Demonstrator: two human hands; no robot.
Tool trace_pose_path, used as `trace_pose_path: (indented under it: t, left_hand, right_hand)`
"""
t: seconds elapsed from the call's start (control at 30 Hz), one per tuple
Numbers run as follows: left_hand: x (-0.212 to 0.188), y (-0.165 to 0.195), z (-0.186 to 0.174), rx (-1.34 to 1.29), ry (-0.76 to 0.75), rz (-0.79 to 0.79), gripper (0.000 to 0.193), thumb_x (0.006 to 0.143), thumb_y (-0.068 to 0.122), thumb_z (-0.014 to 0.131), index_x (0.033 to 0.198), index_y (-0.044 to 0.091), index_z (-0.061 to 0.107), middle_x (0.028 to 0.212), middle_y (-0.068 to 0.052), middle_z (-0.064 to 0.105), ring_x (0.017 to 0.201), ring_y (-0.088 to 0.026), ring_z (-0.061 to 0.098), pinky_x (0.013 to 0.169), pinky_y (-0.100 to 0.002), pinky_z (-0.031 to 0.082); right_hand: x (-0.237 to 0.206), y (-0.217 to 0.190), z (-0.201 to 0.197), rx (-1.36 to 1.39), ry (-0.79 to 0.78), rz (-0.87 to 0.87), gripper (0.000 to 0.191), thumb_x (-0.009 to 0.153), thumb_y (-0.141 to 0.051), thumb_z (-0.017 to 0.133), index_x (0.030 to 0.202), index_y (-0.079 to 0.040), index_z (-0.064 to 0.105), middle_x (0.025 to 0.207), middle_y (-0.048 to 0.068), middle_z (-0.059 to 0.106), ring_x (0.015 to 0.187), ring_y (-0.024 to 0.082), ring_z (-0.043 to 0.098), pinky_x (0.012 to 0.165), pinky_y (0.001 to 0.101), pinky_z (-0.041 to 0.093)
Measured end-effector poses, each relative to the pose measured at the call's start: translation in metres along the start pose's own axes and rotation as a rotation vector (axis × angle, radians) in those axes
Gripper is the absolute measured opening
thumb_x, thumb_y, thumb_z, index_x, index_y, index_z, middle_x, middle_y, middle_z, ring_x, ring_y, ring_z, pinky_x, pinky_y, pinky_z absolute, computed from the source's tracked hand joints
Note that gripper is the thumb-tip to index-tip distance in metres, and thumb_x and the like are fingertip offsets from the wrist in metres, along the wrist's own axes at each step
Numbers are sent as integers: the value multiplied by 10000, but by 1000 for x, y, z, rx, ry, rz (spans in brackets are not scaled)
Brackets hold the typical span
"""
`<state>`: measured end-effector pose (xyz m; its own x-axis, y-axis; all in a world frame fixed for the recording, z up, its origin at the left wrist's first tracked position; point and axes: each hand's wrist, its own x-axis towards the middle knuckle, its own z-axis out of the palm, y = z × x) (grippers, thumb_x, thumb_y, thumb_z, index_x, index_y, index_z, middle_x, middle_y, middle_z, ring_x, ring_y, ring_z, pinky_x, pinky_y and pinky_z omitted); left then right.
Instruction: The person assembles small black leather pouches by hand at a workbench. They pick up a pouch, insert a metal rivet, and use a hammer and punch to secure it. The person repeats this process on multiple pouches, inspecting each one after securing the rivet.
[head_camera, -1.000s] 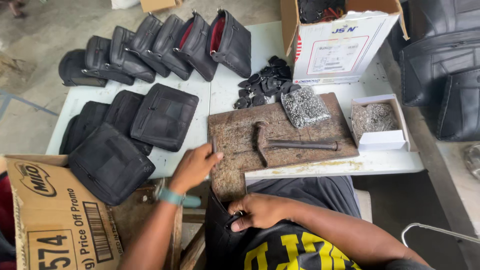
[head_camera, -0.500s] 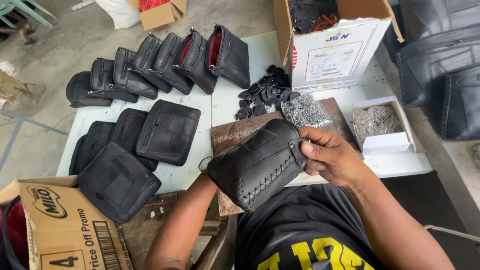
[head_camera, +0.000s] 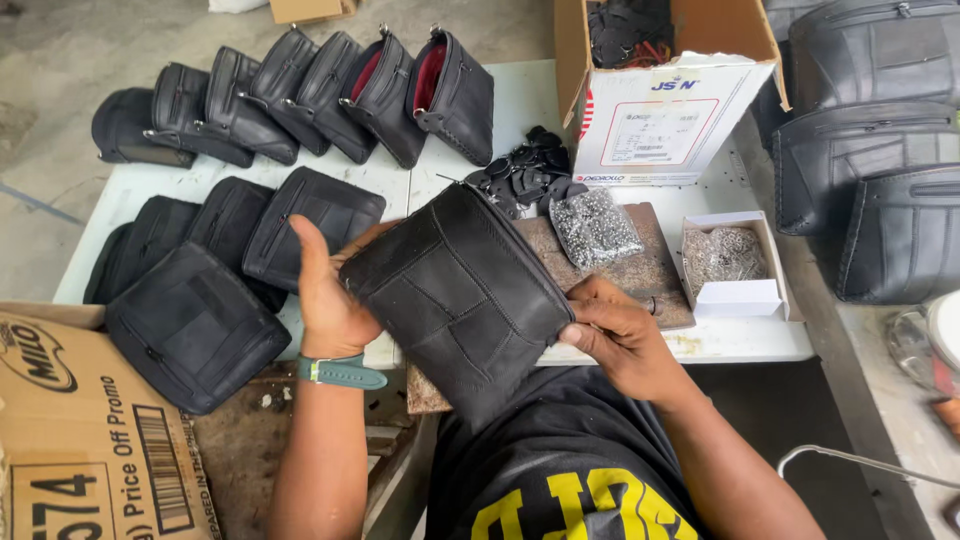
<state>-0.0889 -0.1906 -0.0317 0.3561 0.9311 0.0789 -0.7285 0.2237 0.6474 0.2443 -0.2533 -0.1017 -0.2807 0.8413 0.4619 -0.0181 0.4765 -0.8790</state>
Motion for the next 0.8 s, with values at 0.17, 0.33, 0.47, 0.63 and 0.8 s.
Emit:
trace_pose_path:
  t: [0.17,0.33,0.47,0.63,0.8]
  left_hand:
    - [-5,-14,30,517,118,336,415,958,281,781,1194,-30,641,1142,-164,735,1078,-214,684,1012,-378,516]
    - [2,-18,45,1085,6,633,175,929,39,801,1059,12,688,1052,-89,774,1016,-138,739,947,-287,586]
    - [1,-23,65,1268,-27,570,163,902,53,819,1025,25,716,1020,-82,779,959,-142,747,875,-288,591]
    - [-18,-16,91,1942,51,682,271,934,193,743,1114,-7,713,1095,-142,718,925,-284,714,897,-445,551]
    - [-13,-27,93,2169,249,560,367,984,367,689,1107,24,733,1064,-154,709,887,-351,717,759,-446,559]
  right_hand:
    - [23,-15,10,-647,9,-96,243,772,-24,742,1009,-39,691,1140,89,646,1076,272,598,908,364,497]
    - [26,-37,19,-132,2,47,554,835,-145,799,1327,-8,584,1304,139,598,1222,248,567,1039,377,451]
    - [30,-21,45,515,286,237,399,971,-113,708,1340,7,610,1231,110,693,1099,177,638,986,336,516]
    - [33,15,76,465,285,228,287,1020,-85,668,1282,20,617,1120,67,730,1000,125,669,910,307,564]
    - [33,24,74,583,167,298,327,1004,-145,653,1321,-73,614,1170,58,710,1043,94,647,947,258,525]
